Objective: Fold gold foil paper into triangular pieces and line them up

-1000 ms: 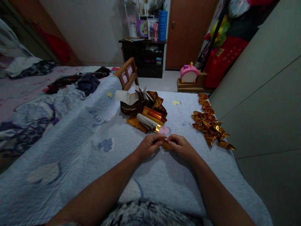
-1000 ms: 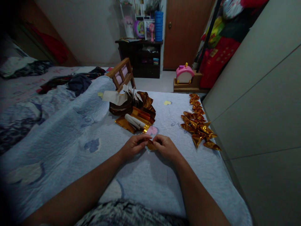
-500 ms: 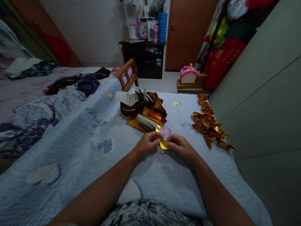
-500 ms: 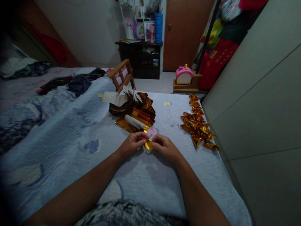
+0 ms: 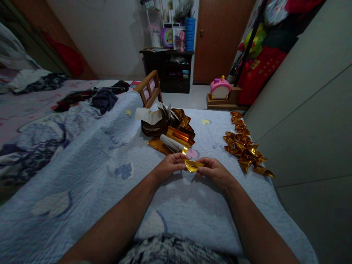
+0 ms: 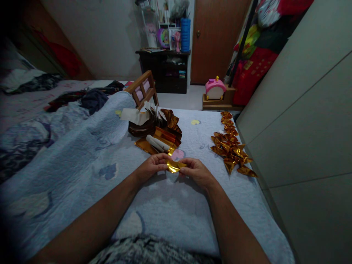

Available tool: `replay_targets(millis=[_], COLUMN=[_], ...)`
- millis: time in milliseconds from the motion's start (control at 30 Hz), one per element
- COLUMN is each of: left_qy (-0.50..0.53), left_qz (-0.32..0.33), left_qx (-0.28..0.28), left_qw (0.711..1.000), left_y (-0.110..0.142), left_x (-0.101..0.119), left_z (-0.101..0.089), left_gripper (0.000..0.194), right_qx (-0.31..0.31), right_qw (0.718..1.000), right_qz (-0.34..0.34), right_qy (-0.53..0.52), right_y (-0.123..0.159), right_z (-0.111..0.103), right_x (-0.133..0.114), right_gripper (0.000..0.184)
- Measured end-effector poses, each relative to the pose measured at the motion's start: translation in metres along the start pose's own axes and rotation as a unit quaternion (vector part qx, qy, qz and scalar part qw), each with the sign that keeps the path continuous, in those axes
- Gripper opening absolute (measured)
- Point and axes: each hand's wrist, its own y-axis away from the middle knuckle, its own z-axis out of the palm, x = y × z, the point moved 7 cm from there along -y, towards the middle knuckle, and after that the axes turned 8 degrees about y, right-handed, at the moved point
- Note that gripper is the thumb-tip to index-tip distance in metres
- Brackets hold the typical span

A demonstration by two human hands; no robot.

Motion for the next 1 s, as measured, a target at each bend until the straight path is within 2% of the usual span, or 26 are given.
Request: replay_targets(millis=[300,500,733,833,1000], left_qy=[-0.006,-0.016,-0.061,-0.066,-0.059], left_qz=[-0.002,0.001,0.054,0.037,0.000], left_qx=[0.012,-0.004,-0.025,-0.029,-0.007], left_qw=[1.000,1.000,0.996,0.997,0.998], left_y=[-0.003,-0.004,-0.004,-0.003,-0.002], left_x=[0.001,0.002,0.011,0.010,0.004], left_z=[-0.002,-0.001,0.001,0.000,-0.005], left_gripper=[0.040,0.038,0.030,0.029,0.039], right_qx=[0.003,0.001,0.000,0.006,0.005], right_qw=[0.998,0.998,0.999,0.999,1.000], right_qz=[0.022,0.028,0.026,0.016,-0.014], right_qy=[-0.051,-0.052,-0.041,-0.035,-0.007], right_y=[-0.001,0.000,-0.001,0.000,0.001], right_z=[0.002,0.003,0.001,0.002,0.003], right_x=[0.004,0.004,0.006,0.002,-0.007], right_gripper=[0.034,0.034,0.033,0.031,0.028])
